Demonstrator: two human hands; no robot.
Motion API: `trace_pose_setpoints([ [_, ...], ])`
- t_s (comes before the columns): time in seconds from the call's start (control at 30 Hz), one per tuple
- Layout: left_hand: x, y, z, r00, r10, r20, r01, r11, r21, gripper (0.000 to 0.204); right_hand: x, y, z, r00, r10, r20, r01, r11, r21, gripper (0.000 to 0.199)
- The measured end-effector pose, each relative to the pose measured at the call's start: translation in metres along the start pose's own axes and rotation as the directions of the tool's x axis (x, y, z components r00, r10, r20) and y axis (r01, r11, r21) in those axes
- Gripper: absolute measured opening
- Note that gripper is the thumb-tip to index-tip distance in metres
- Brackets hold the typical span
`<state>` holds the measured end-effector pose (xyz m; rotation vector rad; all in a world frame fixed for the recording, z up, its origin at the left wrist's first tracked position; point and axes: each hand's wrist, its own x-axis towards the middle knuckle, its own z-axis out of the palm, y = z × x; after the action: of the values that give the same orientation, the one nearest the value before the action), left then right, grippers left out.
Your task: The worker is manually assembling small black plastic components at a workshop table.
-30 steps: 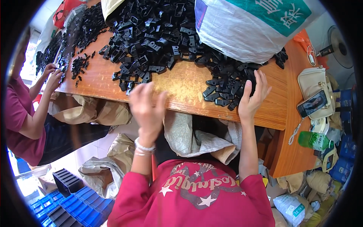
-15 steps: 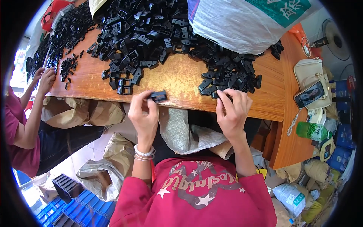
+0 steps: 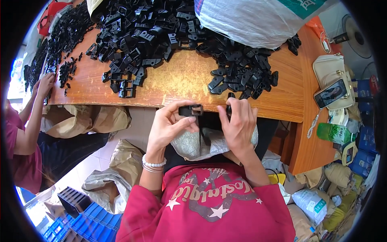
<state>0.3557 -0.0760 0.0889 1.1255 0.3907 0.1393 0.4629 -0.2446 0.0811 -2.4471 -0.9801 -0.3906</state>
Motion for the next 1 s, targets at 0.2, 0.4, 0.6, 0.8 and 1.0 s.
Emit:
trace_pose_setpoints([
  [0.2,0.003,-0.004,0.016,0.998,-0.055,-0.02,0.058,0.957,0.284,0.036,-0.01,0.003,-0.013,0.989,0.147,0.023,-0.14,0.868,0.477,0.032],
  [0.4,0.0,0.002,0.021,0.994,-0.056,0.093,0.027,0.959,0.28,0.036,0.001,0.002,-0.027,0.985,-0.17,-0.021,0.146,0.767,0.625,0.029],
  [0.6,-0.002,0.009,0.022,0.979,-0.068,0.19,0.009,0.955,0.297,0.034,-0.005,-0.002,-0.021,0.989,-0.134,-0.066,0.144,0.734,0.663,0.028],
  [0.8,-0.005,0.008,0.029,0.994,0.005,0.107,-0.033,0.963,0.269,0.033,-0.007,-0.005,-0.024,0.996,-0.069,0.063,0.003,0.698,0.716,0.028],
  [1.0,-0.016,-0.003,0.04,0.937,0.344,0.067,-0.335,0.825,0.454,0.034,-0.011,-0.012,-0.017,0.991,0.072,0.114,-0.133,0.67,0.731,0.025],
])
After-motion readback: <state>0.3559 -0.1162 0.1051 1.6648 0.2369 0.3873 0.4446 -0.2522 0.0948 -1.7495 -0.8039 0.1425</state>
